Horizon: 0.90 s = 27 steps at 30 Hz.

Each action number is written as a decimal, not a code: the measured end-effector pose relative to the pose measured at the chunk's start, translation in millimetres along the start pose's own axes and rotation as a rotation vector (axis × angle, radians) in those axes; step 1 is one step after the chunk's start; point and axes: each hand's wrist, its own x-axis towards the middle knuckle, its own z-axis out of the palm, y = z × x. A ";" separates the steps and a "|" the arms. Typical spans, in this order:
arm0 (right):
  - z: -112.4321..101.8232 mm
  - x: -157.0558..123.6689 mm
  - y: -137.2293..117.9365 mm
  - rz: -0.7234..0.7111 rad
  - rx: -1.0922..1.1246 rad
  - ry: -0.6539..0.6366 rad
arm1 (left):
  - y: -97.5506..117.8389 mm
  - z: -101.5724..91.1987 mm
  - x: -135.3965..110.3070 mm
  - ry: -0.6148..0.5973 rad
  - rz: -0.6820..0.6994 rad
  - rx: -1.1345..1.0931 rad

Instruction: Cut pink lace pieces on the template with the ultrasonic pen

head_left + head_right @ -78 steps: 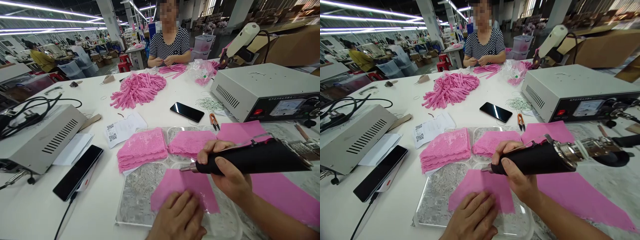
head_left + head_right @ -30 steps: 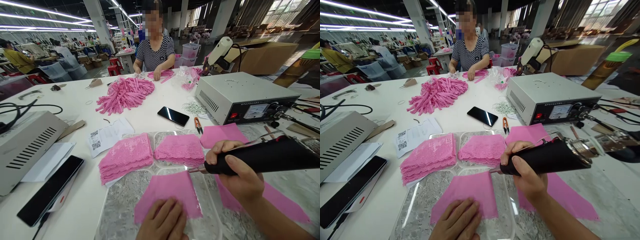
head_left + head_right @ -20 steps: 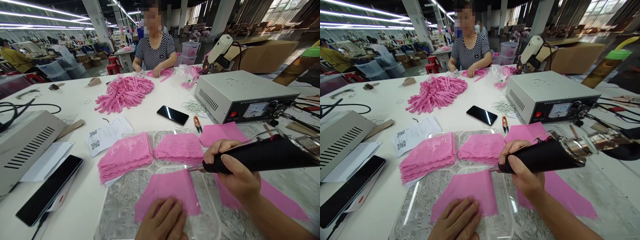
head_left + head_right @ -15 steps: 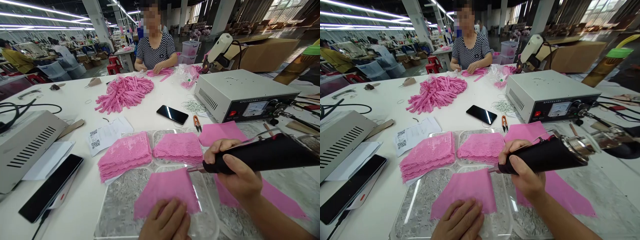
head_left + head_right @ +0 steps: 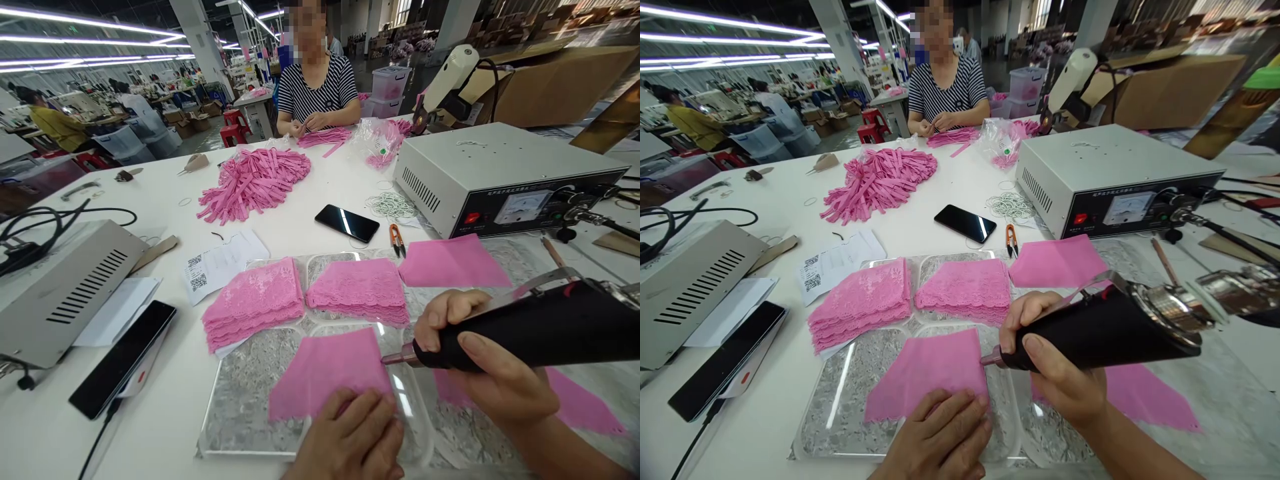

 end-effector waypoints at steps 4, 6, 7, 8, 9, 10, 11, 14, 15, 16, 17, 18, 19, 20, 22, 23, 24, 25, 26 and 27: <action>-0.2 1.2 -0.9 0.001 0.008 -0.008 | -0.5 -1.7 0.7 -0.019 0.008 -0.011; -0.6 1.1 -1.2 -0.001 0.008 -0.006 | -1.1 -2.1 1.7 -0.030 0.009 -0.014; -0.8 0.9 -1.1 0.002 0.010 -0.004 | -1.3 -2.1 2.1 -0.033 0.010 -0.015; -1.0 0.7 -0.9 0.005 0.012 -0.005 | -1.5 -2.1 2.5 -0.034 0.012 -0.017; -1.2 0.6 -0.6 0.008 0.013 -0.007 | -1.6 -2.0 2.8 -0.033 0.012 -0.019; -1.3 0.6 -0.1 0.010 0.014 -0.010 | -1.6 -1.9 3.0 -0.027 0.011 -0.021; -1.5 0.8 0.3 0.013 0.015 -0.014 | -1.7 -1.9 3.1 -0.024 0.011 -0.023; -2.7 1.9 1.6 0.002 0.006 -0.029 | -1.5 -2.5 2.7 -0.030 0.009 -0.027; -3.3 2.2 1.8 0.002 -0.002 -0.039 | -1.4 -2.9 2.3 -0.038 0.008 -0.028; -4.0 2.4 1.8 0.003 -0.010 -0.050 | -1.3 -3.3 1.8 -0.048 0.007 -0.027; -4.6 2.3 1.7 0.004 -0.017 -0.056 | -1.1 -3.7 1.3 -0.063 0.003 -0.025; -5.2 2.1 1.4 0.008 -0.021 -0.058 | -1.0 -4.0 0.7 -0.074 0.003 -0.024; -5.6 1.6 0.8 0.013 -0.020 -0.057 | -0.8 -4.3 0.3 -0.081 0.003 -0.022; -5.8 0.8 -0.1 0.015 -0.013 -0.048 | -0.7 -4.5 0.0 -0.083 0.006 -0.023; -5.6 -1.4 -2.6 0.025 0.014 -0.027 | -0.5 -4.7 0.1 -0.079 0.012 -0.031; -5.3 -3.0 -4.1 0.036 0.025 -0.020 | -0.4 -4.9 0.5 -0.075 0.012 -0.037; -5.0 -4.7 -5.7 0.044 0.032 -0.017 | -0.4 -5.1 1.2 -0.070 0.010 -0.043; -4.5 -6.5 -7.2 0.049 0.033 -0.012 | -0.5 -5.3 2.2 -0.069 0.005 -0.048; -4.1 -8.4 -8.5 0.056 0.028 -0.011 | -0.6 -5.6 3.3 -0.065 0.002 -0.052; -3.5 -10.1 -9.6 0.060 0.020 -0.013 | -0.8 -6.0 4.4 -0.058 0.001 -0.053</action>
